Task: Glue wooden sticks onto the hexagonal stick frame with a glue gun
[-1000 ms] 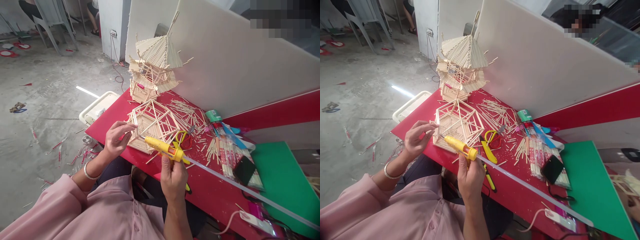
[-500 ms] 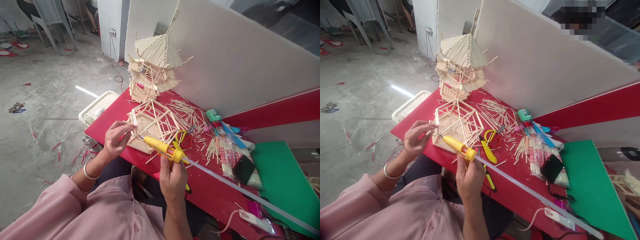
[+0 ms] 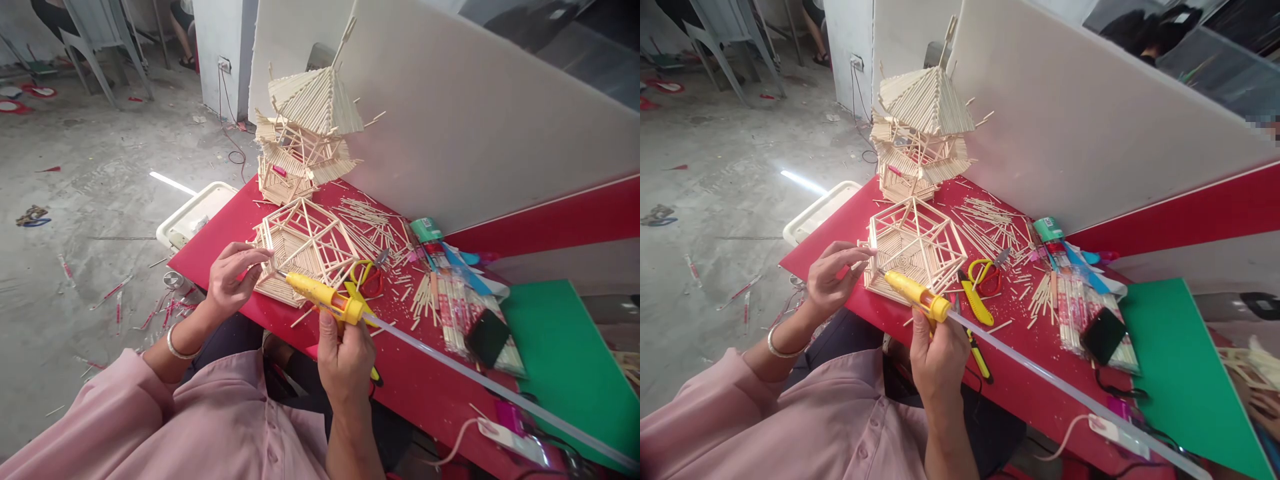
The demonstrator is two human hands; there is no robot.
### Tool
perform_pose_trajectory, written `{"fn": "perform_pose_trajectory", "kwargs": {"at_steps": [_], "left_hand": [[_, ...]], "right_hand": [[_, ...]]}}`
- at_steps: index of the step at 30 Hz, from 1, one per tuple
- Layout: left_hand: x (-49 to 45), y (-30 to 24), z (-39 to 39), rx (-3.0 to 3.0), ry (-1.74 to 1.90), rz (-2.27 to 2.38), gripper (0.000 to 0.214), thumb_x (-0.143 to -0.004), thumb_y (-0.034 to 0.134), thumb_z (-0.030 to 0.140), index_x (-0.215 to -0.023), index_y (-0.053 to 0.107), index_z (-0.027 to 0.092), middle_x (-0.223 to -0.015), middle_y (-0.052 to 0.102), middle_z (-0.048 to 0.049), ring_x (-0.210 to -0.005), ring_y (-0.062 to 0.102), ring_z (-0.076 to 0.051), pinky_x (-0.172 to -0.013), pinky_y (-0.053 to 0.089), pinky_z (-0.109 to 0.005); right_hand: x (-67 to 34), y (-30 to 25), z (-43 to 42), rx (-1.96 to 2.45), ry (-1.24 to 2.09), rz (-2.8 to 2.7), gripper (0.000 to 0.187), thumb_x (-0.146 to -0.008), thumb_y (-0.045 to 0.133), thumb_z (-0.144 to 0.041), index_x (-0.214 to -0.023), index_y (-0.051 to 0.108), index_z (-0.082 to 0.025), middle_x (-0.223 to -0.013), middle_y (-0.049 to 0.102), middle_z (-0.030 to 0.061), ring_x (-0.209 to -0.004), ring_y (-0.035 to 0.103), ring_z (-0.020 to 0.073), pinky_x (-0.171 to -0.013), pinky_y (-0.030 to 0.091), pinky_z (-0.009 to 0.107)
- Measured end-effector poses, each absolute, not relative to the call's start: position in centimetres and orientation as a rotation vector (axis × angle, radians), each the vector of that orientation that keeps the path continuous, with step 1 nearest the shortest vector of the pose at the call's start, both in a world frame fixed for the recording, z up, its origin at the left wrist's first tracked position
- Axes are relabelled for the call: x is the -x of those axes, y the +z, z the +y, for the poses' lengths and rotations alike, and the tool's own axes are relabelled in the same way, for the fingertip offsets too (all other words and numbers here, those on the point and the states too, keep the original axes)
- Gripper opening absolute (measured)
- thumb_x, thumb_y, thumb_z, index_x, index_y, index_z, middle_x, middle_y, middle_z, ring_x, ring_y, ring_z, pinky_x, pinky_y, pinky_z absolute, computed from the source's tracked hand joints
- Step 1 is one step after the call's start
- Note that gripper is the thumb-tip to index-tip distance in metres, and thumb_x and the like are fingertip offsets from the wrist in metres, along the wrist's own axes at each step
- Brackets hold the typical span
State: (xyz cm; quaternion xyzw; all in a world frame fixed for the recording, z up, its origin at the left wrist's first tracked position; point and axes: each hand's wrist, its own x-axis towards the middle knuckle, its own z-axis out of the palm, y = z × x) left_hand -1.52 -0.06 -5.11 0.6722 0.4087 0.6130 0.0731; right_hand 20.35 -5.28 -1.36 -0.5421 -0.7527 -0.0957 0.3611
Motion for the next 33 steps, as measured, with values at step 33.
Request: {"fn": "perform_pose_trajectory", "kwargs": {"at_steps": [33], "left_hand": [[1.5, -5.4, 0.0, -1.994, 1.822, 1.256, 0.015, -0.093, 0.060, 0.016, -0.102, 0.070, 0.022, -0.100, 0.079, -0.0061, -0.090, 0.070, -0.019, -0.077, 0.060, -0.036]], "right_hand": [[-19.3, 3.6, -4.5, 1.433, -0.365, -2.089, 0.030, -0.101, 0.052, -0.039, -0.100, 0.069, -0.014, -0.080, 0.072, 0.0077, -0.073, 0.070, 0.0193, -0.062, 0.045, 0.027]]}}
